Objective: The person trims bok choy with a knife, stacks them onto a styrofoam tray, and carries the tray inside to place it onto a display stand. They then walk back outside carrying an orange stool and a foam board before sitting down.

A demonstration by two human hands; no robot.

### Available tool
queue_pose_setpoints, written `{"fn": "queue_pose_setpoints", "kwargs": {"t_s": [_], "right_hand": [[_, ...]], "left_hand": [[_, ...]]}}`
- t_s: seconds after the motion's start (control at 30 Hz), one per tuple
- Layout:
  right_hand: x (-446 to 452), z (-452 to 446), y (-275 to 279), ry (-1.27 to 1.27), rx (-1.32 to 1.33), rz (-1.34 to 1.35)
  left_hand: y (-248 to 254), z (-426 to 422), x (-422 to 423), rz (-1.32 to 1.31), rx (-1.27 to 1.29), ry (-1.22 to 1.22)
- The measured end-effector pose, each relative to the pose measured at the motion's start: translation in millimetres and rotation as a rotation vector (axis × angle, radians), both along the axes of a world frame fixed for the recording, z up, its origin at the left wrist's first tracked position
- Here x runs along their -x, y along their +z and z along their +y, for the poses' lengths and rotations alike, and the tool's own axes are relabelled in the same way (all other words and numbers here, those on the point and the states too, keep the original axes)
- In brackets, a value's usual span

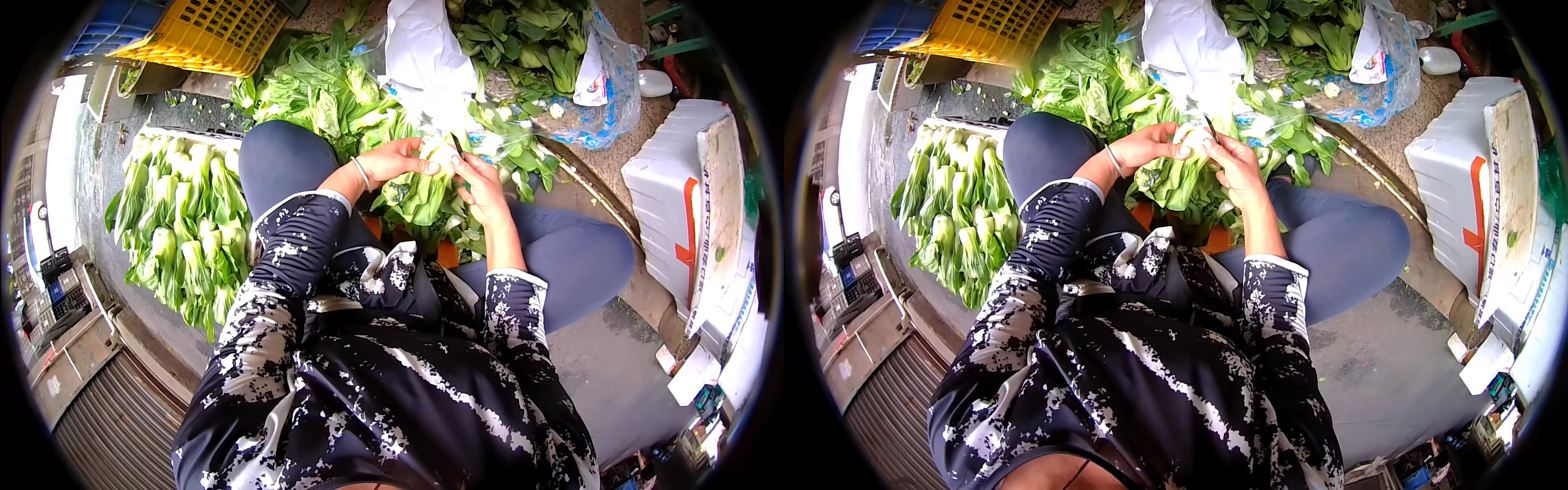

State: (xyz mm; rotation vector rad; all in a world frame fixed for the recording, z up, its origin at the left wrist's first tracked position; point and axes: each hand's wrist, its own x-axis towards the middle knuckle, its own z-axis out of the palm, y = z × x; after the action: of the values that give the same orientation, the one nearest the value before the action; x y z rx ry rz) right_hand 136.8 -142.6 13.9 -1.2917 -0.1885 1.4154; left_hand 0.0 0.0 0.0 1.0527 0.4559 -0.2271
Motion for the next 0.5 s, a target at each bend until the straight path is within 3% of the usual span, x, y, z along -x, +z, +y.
{"fn": "queue_pose_setpoints", "kwargs": {"t_s": [0.1,0.17,0.2,0.23,0.3,0.37,0.43,0.5], "right_hand": [[-1,0,-9,0.003,0.054,-0.025],[4,5,-14,-0.190,0.109,-0.200],[5,6,-24,-0.283,0.085,-0.259],[6,6,-23,-0.284,0.084,-0.259],[8,7,-22,-0.393,0.183,-0.328],[11,6,-27,-0.390,0.163,-0.312],[17,9,-24,-0.307,0.077,-0.288],[23,9,-26,-0.230,0.101,-0.452]], "left_hand": [[-10,-1,-4,0.002,-0.061,0.018],[-37,-5,-3,0.128,-0.492,0.138],[-13,-11,-3,0.213,-1.075,0.231],[-7,-6,-3,0.162,-1.357,0.316],[13,-6,-5,0.110,-1.365,0.246],[7,-17,-4,-0.111,-1.342,0.119],[-3,-28,-4,-0.179,-1.368,0.119],[-8,-26,-5,-0.118,-1.369,0.008]]}}
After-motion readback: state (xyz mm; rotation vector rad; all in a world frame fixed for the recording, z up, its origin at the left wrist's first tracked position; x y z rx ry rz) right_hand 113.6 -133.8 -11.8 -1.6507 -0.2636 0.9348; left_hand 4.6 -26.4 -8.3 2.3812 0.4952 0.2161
